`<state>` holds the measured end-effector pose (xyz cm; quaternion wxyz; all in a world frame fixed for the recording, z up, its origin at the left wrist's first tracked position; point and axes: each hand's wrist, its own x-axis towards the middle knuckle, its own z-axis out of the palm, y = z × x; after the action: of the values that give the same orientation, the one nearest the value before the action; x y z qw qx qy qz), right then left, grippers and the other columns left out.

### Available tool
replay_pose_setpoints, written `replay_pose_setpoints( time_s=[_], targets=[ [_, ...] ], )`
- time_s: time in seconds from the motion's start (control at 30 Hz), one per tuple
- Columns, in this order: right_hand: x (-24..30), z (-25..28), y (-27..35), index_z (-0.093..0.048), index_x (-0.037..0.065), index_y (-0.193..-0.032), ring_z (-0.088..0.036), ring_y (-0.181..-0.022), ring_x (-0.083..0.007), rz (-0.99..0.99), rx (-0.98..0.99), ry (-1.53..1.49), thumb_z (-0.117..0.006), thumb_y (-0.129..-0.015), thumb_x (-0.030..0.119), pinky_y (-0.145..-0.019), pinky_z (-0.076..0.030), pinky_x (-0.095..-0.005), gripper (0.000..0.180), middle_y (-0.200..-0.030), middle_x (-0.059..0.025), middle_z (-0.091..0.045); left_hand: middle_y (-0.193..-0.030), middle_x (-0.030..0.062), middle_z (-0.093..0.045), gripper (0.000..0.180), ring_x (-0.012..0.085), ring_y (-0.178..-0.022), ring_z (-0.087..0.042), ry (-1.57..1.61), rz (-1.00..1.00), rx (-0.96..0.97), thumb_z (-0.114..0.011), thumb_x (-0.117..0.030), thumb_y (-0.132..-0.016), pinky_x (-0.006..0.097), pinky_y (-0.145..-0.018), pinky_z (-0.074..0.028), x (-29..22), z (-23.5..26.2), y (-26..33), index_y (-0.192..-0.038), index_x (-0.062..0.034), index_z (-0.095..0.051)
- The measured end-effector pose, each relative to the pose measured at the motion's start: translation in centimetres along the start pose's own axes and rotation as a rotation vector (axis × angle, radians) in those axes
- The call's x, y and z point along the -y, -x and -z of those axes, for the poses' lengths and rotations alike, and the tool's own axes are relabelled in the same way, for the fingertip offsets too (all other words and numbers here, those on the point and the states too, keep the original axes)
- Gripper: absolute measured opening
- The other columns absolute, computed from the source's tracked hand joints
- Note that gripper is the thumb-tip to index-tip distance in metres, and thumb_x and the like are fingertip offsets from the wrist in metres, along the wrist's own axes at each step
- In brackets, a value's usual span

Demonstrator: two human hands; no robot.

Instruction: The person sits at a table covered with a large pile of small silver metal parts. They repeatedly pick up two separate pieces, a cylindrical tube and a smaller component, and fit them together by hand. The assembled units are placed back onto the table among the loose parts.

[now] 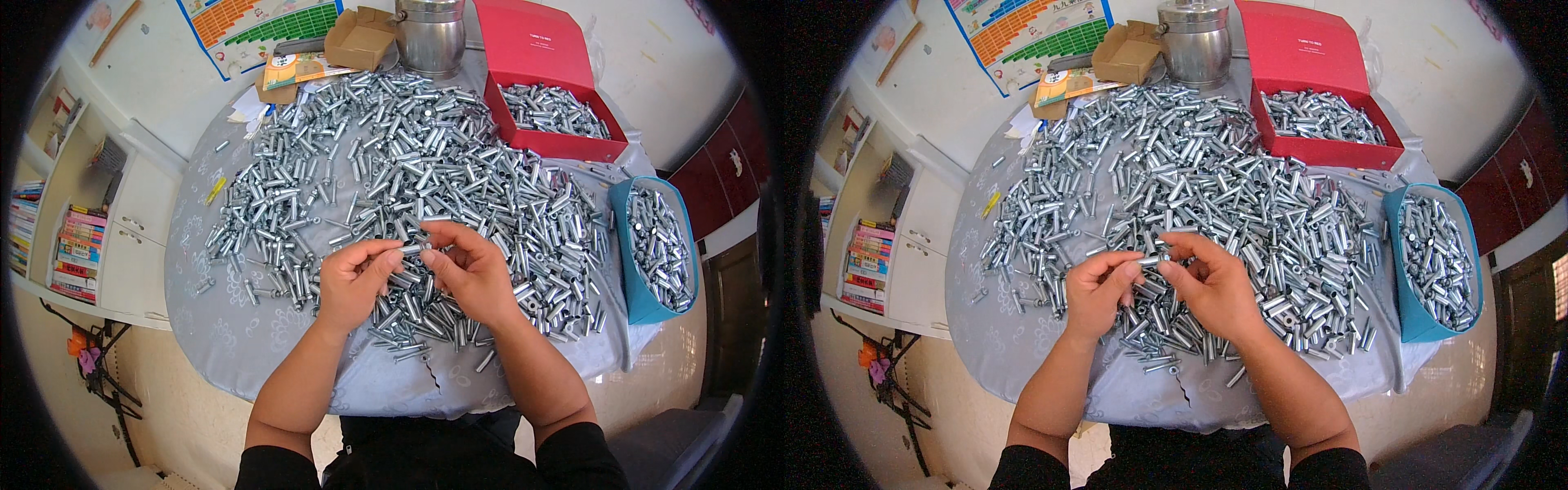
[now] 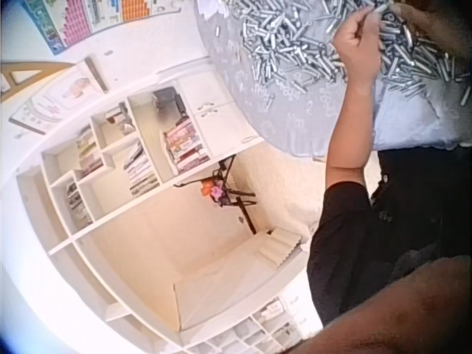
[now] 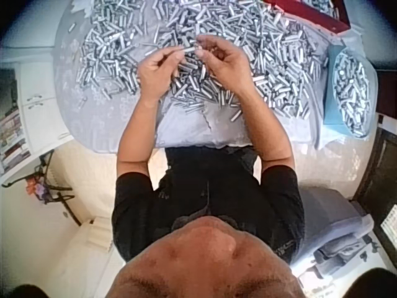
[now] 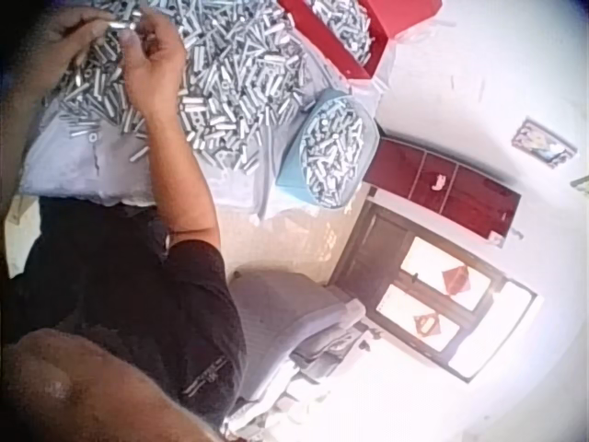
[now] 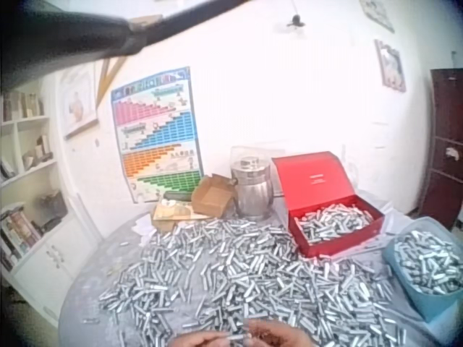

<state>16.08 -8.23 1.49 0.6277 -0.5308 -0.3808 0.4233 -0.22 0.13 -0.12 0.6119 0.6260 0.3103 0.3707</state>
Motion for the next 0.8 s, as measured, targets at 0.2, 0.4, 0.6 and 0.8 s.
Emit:
replay_pose_setpoints(
  time_s=[0.2,0.4,0.6,0.8],
  targets=[
    [-0.2,0.6,-0.1,-0.063,0.001,-0.106,-0.052,-0.059,-0.0033,-0.059,0.065,0.036,-0.063,-0.091,0.011,-0.050,-0.041,-0.0186,0.018,-0.077,0.0000,-0.062,-0.076,0.0048,-0.067,0.019,0.0045,-0.052,-0.052,0.026,0.001,0.001,-0.064,-0.011,-0.090,0.017,-0.047,-0.041,0.2,-0.1,0.0,-0.104,0.0009,-0.067],
    [-0.2,0.7,-0.1,-0.063,0.000,-0.107,-0.052,-0.060,-0.0036,-0.170,0.101,0.081,-0.063,-0.091,0.011,-0.051,-0.043,-0.0190,0.019,-0.084,-0.0016,-0.062,-0.076,0.0055,-0.066,0.019,0.0056,-0.051,-0.052,0.058,0.016,0.004,-0.064,-0.011,-0.090,0.018,-0.046,-0.041,0.1,0.0,-0.1,-0.104,0.0016,-0.066],
    [0.2,-0.1,0.1,-0.063,0.000,-0.106,-0.054,-0.059,-0.0050,0.008,0.002,0.003,-0.063,-0.090,0.008,-0.051,-0.043,-0.0193,0.017,-0.081,-0.0024,-0.063,-0.075,0.0056,-0.066,0.018,0.0055,-0.050,-0.051,0.072,0.033,-0.013,-0.063,-0.011,-0.091,0.018,-0.045,-0.041,0.1,-0.1,-0.2,-0.103,0.0015,-0.067],
    [0.0,0.5,-0.1,-0.064,0.000,-0.101,-0.055,-0.063,-0.0058,-0.127,0.065,-0.034,-0.063,-0.088,0.003,-0.054,-0.044,-0.0197,0.013,-0.096,-0.0044,-0.062,-0.072,0.0054,-0.065,0.017,0.0057,-0.047,-0.050,0.066,0.037,-0.028,-0.062,-0.014,-0.092,0.019,-0.043,-0.039,0.0,-0.1,-0.1,-0.098,0.0015,-0.067]
  ],
)
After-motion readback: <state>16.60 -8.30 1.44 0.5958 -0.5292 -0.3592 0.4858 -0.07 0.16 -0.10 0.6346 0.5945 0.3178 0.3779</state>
